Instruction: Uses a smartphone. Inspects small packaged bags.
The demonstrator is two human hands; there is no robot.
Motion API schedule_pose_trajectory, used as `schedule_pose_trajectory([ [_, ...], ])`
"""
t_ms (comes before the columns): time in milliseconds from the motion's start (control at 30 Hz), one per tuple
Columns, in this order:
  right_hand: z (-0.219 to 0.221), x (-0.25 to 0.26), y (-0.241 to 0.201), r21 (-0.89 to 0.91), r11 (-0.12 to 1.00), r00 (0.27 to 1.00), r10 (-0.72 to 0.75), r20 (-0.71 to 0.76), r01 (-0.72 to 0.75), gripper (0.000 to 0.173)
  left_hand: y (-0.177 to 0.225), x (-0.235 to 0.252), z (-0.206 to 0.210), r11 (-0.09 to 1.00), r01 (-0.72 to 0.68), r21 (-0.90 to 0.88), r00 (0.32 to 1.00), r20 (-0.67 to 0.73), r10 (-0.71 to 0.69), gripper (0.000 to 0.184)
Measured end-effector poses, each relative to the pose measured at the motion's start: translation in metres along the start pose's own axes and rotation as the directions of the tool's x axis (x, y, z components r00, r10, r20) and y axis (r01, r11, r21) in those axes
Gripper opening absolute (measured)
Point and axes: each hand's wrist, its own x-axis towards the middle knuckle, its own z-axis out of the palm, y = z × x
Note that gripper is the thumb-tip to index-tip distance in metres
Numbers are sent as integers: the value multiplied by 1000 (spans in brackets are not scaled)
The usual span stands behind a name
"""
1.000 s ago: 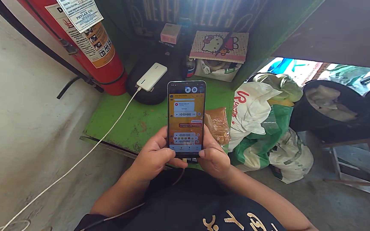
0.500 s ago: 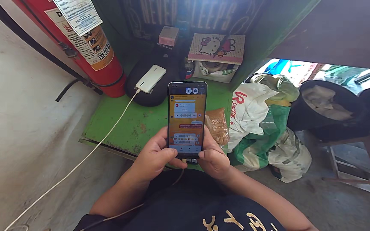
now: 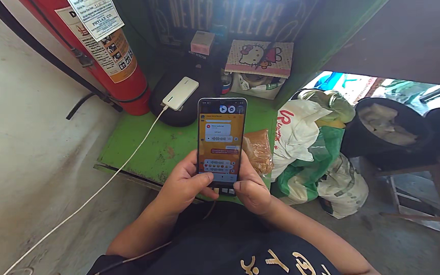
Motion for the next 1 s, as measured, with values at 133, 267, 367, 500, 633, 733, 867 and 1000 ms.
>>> schedule_pose_trajectory([
  [133,0,-1,1,-62,998,1000,-12,17,13,66,-3,1,1,1000,-11,10,999,-47,11,28],
  [267,-1,-1,1,-67,997,999,-24,23,25,65,-6,3,3,999,-30,-17,998,-52,29,27],
  [367,-2,-3,1,-40,999,1000,-20,16,21,66,-6,2,3,1000,-17,-22,999,-35,16,29],
  [500,-4,-6,-1,46,999,1000,7,-9,-7,62,-7,1,1,998,-7,-64,999,51,10,36],
  [633,-4,-7,-3,19,1000,1000,-6,-12,6,62,-8,4,4,998,-10,-59,999,47,13,33],
  [733,-3,-8,-3,-22,999,1000,-29,-5,29,64,-8,5,7,999,-20,-42,1000,16,21,29],
  [867,-4,-8,-4,18,1000,1000,-12,-22,12,64,-8,4,6,999,-16,-40,999,41,18,35],
  [1000,-5,-8,-3,90,996,999,8,-41,-4,66,-5,2,3,998,2,-56,994,110,4,43],
])
